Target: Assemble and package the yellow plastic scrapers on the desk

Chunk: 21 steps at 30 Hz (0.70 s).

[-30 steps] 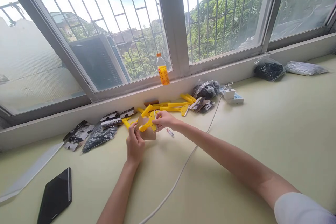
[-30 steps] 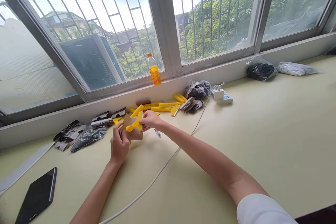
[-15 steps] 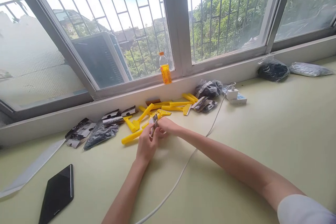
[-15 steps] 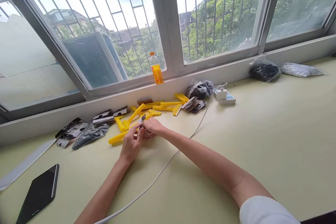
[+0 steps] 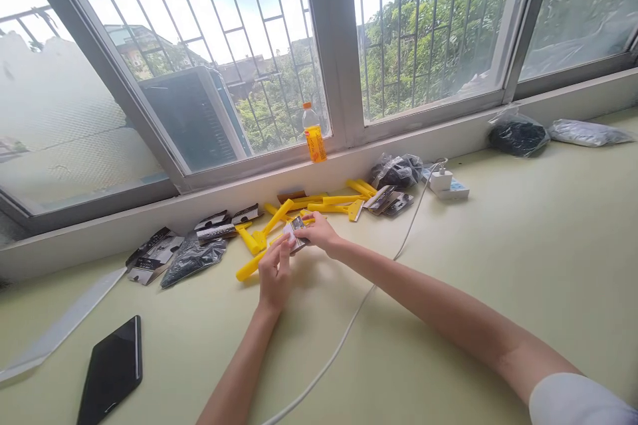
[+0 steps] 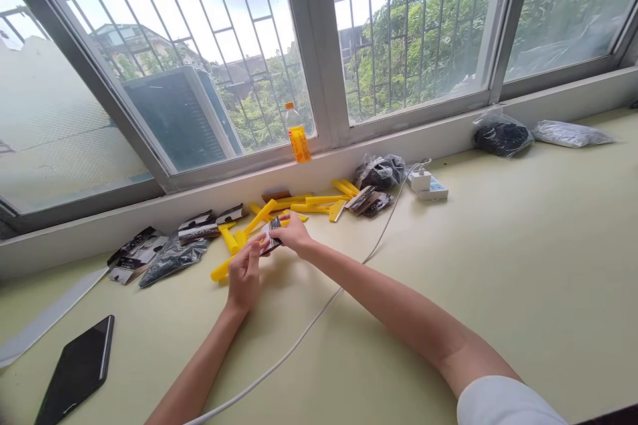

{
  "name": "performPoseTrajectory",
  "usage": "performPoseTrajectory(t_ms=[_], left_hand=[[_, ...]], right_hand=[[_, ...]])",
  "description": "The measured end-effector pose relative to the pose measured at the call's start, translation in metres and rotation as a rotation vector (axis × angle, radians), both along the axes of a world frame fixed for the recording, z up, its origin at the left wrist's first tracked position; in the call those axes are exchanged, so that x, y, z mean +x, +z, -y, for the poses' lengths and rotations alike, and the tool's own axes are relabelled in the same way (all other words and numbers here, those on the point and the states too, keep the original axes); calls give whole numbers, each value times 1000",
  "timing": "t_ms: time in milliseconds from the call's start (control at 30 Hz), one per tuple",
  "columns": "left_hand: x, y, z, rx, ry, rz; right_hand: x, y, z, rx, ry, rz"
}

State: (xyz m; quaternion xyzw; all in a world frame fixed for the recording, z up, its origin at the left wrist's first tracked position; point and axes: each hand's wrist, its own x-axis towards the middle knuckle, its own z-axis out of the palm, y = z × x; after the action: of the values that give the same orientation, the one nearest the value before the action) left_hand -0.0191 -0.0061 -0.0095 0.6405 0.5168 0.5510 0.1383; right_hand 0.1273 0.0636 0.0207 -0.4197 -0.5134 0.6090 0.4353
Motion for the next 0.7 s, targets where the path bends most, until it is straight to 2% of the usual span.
performPoseTrajectory(t_ms=[100,267,367,433,500,600,700], left_hand=[[2,1,2,31,-23,-6],[3,1,3,78,-56,33],[2,3,5,115,-60,15],[3,5,7,146,-45,-16],[5,7,9,156,-16,-47],[5,7,8,107,32,-81],[3,4,5,48,66,-107]], right_hand=[[5,4,-6,-92,-5,-46],[23,14,-14,-249,311,-18],[31,23,-16,-234,388,-16],[37,33,-18,-168,318,-44],[45,44,-22,-100,186,-86],[67,59,-35,-28,-58,-136],[96,59,-54,14,-334,-121]])
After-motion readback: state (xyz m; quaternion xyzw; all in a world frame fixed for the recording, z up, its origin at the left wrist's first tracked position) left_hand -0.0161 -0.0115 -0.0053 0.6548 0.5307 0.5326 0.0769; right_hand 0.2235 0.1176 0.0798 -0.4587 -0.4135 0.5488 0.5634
